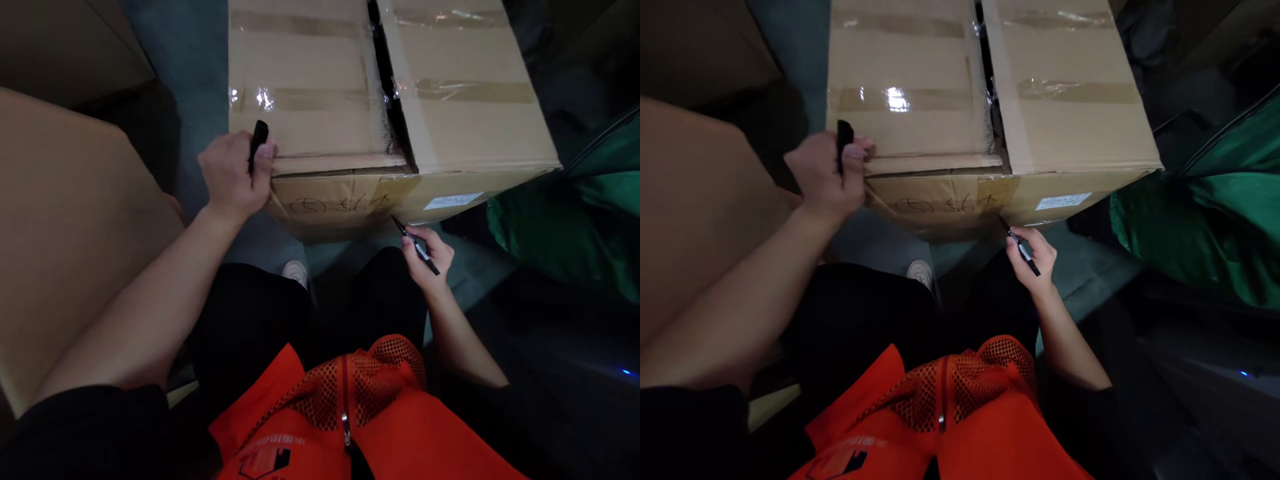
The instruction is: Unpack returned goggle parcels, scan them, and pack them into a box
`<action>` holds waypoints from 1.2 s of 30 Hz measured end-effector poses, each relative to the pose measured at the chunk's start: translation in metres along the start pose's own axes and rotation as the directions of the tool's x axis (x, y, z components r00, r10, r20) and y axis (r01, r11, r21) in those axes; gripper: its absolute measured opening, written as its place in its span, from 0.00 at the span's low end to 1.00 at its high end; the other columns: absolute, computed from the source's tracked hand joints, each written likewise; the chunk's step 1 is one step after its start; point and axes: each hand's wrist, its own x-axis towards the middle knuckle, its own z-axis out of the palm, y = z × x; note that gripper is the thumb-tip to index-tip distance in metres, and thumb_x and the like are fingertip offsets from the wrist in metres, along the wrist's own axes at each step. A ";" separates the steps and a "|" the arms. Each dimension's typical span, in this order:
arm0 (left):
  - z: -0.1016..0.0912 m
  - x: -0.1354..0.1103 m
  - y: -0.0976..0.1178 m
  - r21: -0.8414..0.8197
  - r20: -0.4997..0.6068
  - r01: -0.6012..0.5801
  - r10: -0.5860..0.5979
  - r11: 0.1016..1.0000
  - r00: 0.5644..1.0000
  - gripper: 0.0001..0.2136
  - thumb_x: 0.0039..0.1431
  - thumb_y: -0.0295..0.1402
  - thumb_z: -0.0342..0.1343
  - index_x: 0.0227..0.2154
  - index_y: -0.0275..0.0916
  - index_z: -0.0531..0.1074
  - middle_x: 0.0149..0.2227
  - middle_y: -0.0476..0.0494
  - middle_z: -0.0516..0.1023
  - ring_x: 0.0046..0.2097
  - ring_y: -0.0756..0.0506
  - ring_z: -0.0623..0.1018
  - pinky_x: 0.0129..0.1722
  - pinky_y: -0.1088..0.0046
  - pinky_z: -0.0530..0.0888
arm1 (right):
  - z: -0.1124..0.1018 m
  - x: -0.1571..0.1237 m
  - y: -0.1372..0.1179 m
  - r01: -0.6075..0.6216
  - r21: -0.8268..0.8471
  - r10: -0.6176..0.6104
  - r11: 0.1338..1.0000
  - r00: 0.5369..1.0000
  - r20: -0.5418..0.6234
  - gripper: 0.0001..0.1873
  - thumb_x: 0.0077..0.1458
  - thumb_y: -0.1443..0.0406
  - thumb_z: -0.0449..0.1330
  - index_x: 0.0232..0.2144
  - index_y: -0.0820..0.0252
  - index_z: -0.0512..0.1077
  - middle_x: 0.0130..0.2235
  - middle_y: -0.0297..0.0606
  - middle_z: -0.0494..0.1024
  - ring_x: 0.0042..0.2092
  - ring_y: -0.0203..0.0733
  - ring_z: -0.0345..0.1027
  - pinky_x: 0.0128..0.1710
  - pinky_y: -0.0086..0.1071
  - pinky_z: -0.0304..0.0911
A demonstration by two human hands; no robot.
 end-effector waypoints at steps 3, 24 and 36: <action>-0.019 -0.001 0.018 0.038 -0.009 -0.090 0.091 0.995 0.996 0.33 0.77 0.59 0.32 0.48 0.38 0.74 0.50 0.38 0.82 0.57 0.39 0.77 0.61 0.51 0.68 | -0.009 -0.011 -0.003 -0.165 0.097 0.167 0.981 0.986 -0.005 0.12 0.65 0.58 0.68 0.49 0.52 0.81 0.42 0.39 0.87 0.42 0.45 0.84 0.45 0.38 0.79; 0.006 -0.095 0.146 -0.281 0.728 -0.162 0.320 0.946 0.606 0.17 0.79 0.45 0.46 0.45 0.42 0.77 0.43 0.40 0.84 0.46 0.40 0.83 0.47 0.64 0.74 | -0.043 -0.026 -0.049 -0.413 0.626 0.323 0.661 0.910 0.260 0.41 0.71 0.36 0.45 0.24 0.56 0.78 0.26 0.43 0.78 0.27 0.42 0.72 0.24 0.37 0.69; 0.008 -0.100 0.145 0.045 0.930 -0.097 -0.006 0.994 0.366 0.16 0.76 0.43 0.51 0.39 0.43 0.81 0.39 0.39 0.86 0.41 0.37 0.85 0.35 0.67 0.70 | 0.030 -0.010 -0.036 -0.045 0.363 -0.045 0.931 0.971 0.236 0.15 0.73 0.55 0.58 0.52 0.52 0.81 0.52 0.43 0.84 0.56 0.47 0.79 0.60 0.47 0.75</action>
